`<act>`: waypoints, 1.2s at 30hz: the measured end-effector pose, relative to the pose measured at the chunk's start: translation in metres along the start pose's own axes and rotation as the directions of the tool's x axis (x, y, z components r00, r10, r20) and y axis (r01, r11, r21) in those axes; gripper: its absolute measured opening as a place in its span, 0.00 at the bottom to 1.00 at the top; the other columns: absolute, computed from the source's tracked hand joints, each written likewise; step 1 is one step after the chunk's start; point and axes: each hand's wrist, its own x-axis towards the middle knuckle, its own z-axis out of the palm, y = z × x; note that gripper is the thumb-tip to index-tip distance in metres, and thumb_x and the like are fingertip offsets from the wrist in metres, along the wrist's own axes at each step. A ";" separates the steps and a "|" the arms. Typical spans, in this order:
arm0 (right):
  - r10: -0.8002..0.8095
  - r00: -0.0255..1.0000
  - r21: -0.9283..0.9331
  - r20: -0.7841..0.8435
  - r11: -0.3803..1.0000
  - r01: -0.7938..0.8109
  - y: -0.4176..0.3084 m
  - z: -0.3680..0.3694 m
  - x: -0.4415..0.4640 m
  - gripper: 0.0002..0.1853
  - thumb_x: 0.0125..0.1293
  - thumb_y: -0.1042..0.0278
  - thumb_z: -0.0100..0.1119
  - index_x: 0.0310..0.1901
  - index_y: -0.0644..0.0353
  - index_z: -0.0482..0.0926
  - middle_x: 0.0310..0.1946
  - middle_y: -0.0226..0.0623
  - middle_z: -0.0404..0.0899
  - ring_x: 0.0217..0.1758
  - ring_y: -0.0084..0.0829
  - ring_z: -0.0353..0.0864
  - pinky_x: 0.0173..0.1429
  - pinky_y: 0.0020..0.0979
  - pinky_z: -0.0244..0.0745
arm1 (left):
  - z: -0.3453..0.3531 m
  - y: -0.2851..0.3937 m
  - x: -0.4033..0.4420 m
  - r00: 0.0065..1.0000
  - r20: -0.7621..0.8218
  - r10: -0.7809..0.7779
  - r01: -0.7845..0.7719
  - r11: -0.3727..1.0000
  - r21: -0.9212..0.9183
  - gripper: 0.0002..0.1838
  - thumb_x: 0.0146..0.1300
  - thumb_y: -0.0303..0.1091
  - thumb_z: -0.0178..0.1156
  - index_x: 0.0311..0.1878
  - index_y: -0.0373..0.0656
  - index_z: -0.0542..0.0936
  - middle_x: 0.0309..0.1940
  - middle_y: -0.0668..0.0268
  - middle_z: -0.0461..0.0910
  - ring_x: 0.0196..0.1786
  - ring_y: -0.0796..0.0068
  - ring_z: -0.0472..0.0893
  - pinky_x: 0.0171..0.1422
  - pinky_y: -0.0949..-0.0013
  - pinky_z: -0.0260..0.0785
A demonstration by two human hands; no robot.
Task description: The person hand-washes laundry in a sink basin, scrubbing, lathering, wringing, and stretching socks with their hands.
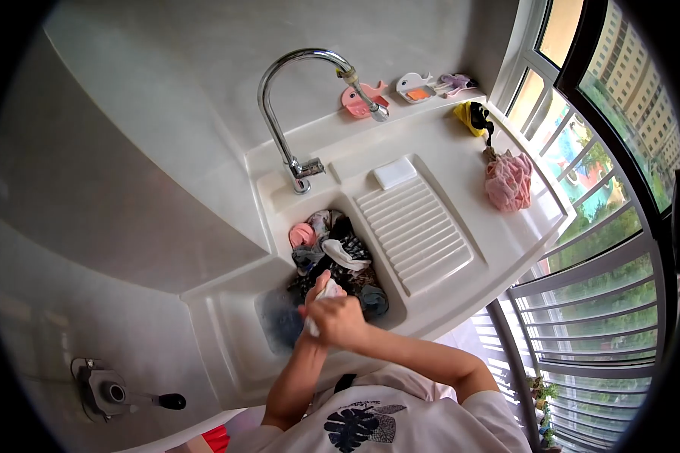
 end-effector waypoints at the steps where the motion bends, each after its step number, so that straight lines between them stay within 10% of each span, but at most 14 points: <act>1: -0.033 0.999 -0.003 -0.022 0.999 0.033 -0.005 -0.002 0.004 0.12 0.54 0.62 0.63 0.21 0.56 0.71 0.17 0.33 0.73 0.19 0.33 0.77 0.23 0.35 0.69 | 0.002 0.002 0.002 0.995 0.099 -0.027 0.031 0.999 -0.037 0.22 0.68 0.58 0.44 0.41 0.52 0.78 0.28 0.70 0.77 0.29 0.75 0.77 0.33 0.70 0.71; 6: 0.300 0.949 0.026 -0.097 0.954 -0.299 0.033 -0.030 0.044 0.09 0.62 0.64 0.58 0.26 0.56 0.75 0.17 0.40 0.71 0.20 0.35 0.74 0.25 0.33 0.66 | 0.092 0.009 -0.027 0.969 -0.245 0.017 0.021 0.988 0.152 0.32 0.63 0.63 0.48 0.59 0.46 0.70 0.51 0.67 0.76 0.55 0.70 0.75 0.59 0.65 0.65; 8: 0.565 0.799 0.555 0.208 0.604 -0.571 0.044 -0.043 0.042 0.13 0.67 0.58 0.55 0.30 0.58 0.77 0.16 0.32 0.68 0.20 0.22 0.69 0.27 0.29 0.64 | 0.073 0.013 -0.038 0.989 -0.020 0.145 -0.126 0.917 0.379 0.22 0.64 0.48 0.57 0.53 0.40 0.74 0.51 0.65 0.75 0.55 0.75 0.74 0.59 0.67 0.65; 10: 0.563 0.651 0.689 0.510 0.186 -0.701 0.055 -0.060 0.033 0.16 0.69 0.55 0.54 0.31 0.60 0.77 0.19 0.24 0.68 0.24 0.15 0.64 0.28 0.26 0.61 | 0.066 0.022 -0.039 0.967 -0.004 0.256 -0.218 0.832 0.510 0.18 0.62 0.40 0.61 0.49 0.38 0.76 0.48 0.63 0.78 0.51 0.74 0.77 0.57 0.68 0.67; 14: 0.563 0.660 0.782 0.498 0.039 -0.622 0.067 -0.063 0.010 0.13 0.68 0.60 0.55 0.33 0.63 0.79 0.31 0.28 0.78 0.34 0.17 0.73 0.38 0.23 0.71 | 0.068 0.037 -0.039 0.908 -0.188 0.374 -0.250 0.845 0.472 0.10 0.63 0.35 0.60 0.41 0.39 0.80 0.38 0.66 0.81 0.42 0.73 0.80 0.53 0.68 0.69; 19: 0.518 0.668 0.722 0.535 0.131 -0.679 0.074 -0.068 0.001 0.11 0.67 0.64 0.56 0.40 0.64 0.79 0.33 0.30 0.79 0.40 0.20 0.76 0.45 0.25 0.74 | 0.062 0.033 -0.039 0.937 -0.116 0.329 -0.268 0.891 0.366 0.13 0.65 0.40 0.57 0.42 0.38 0.80 0.40 0.65 0.82 0.45 0.72 0.79 0.55 0.65 0.67; 21: 0.546 0.814 0.599 0.198 0.591 -0.541 0.073 -0.066 0.000 0.07 0.63 0.69 0.60 0.40 0.62 0.79 0.32 0.31 0.77 0.42 0.25 0.76 0.47 0.29 0.73 | 0.062 0.033 -0.039 0.945 -0.106 0.310 -0.251 0.891 0.377 0.14 0.66 0.41 0.56 0.43 0.38 0.80 0.40 0.64 0.82 0.46 0.72 0.79 0.56 0.65 0.67; 24: 0.301 0.953 0.350 -0.015 0.895 -0.277 0.063 -0.081 0.012 0.07 0.58 0.73 0.63 0.39 0.59 0.79 0.31 0.35 0.75 0.37 0.30 0.77 0.42 0.28 0.71 | 0.066 0.034 -0.036 0.959 -0.077 0.274 -0.217 0.880 0.423 0.16 0.66 0.42 0.55 0.43 0.38 0.80 0.41 0.63 0.82 0.47 0.71 0.79 0.57 0.65 0.66; 36: 0.347 0.922 0.544 0.170 0.747 -0.381 0.041 -0.060 0.014 0.08 0.54 0.71 0.68 0.33 0.59 0.77 0.30 0.32 0.76 0.34 0.28 0.76 0.43 0.29 0.68 | 0.071 0.032 -0.040 0.936 -0.116 0.333 -0.232 0.829 0.509 0.17 0.66 0.43 0.56 0.43 0.36 0.79 0.41 0.61 0.81 0.47 0.72 0.79 0.57 0.66 0.66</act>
